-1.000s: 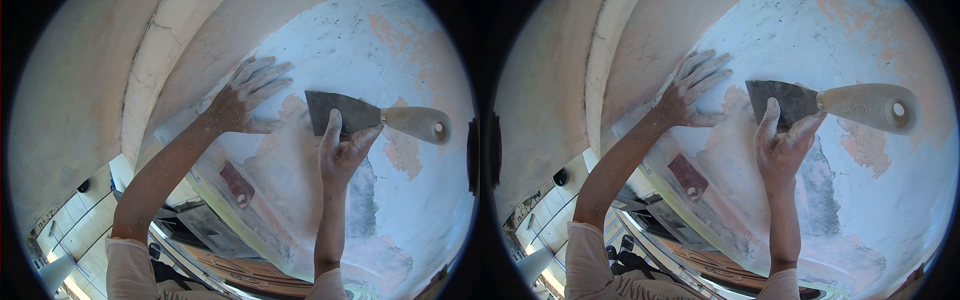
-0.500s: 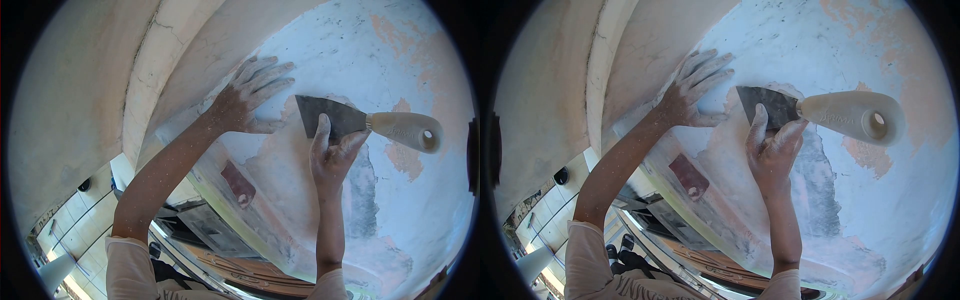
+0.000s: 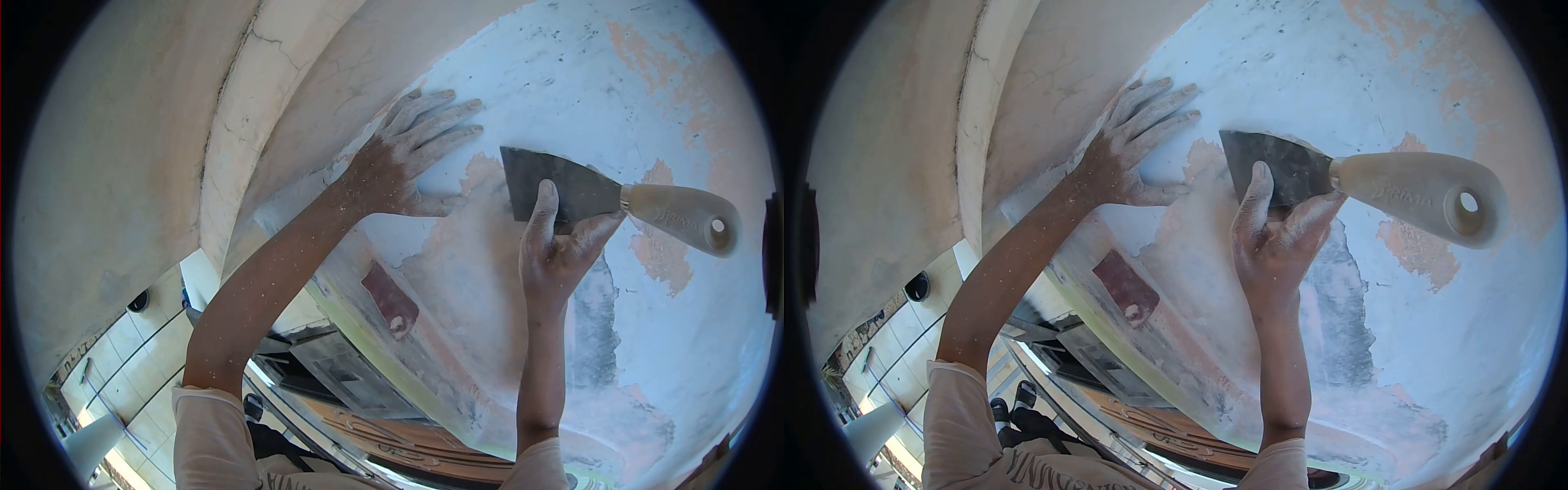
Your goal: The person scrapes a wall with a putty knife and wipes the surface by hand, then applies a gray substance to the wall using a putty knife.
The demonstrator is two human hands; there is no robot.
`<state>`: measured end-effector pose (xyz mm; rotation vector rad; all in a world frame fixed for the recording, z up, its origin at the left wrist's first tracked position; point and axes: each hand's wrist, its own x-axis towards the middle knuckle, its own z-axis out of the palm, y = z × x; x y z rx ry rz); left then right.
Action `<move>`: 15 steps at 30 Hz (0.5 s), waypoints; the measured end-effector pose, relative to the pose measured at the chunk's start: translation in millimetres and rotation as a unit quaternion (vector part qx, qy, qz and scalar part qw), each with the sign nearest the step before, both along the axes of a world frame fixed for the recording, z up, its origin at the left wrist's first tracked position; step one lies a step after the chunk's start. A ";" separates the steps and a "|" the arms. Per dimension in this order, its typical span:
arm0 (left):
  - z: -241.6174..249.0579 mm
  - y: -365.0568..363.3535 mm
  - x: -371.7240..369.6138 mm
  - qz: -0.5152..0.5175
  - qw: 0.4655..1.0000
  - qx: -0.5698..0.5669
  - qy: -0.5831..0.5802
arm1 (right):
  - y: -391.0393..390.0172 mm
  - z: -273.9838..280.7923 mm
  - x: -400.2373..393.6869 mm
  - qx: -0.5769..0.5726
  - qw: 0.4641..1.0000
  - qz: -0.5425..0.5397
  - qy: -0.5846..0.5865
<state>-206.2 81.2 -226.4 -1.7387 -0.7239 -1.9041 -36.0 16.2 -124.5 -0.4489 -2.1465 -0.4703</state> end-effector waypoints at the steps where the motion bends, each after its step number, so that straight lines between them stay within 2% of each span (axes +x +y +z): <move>1: -0.6 -1.0 -0.4 0.004 1.000 -0.005 0.000 | 0.6 1.0 1.0 -0.001 1.000 0.000 0.000; 4: 0.2 -1.7 -1.3 0.012 1.000 -0.007 0.003 | 0.5 -4.7 0.5 0.119 0.987 -0.076 -0.075; 7: -0.5 -2.8 -1.7 0.010 1.000 -0.003 0.005 | -3.7 5.0 -1.4 -0.059 0.997 0.001 0.049; 8: -1.1 -3.1 -2.3 0.014 1.000 -0.004 0.004 | 1.4 -0.7 0.2 -0.067 0.997 0.027 0.018; 11: 0.4 -1.5 -1.3 0.012 1.000 -0.004 0.006 | -0.2 -1.3 -4.2 -0.017 0.999 0.007 -0.034; 12: -0.1 -0.5 -1.1 0.006 1.000 -0.006 0.005 | 1.6 3.4 -4.7 -0.026 1.000 0.008 0.012; 15: -1.2 0.5 -1.0 0.000 1.000 -0.001 0.000 | -0.4 2.5 -7.5 0.008 0.998 -0.008 -0.060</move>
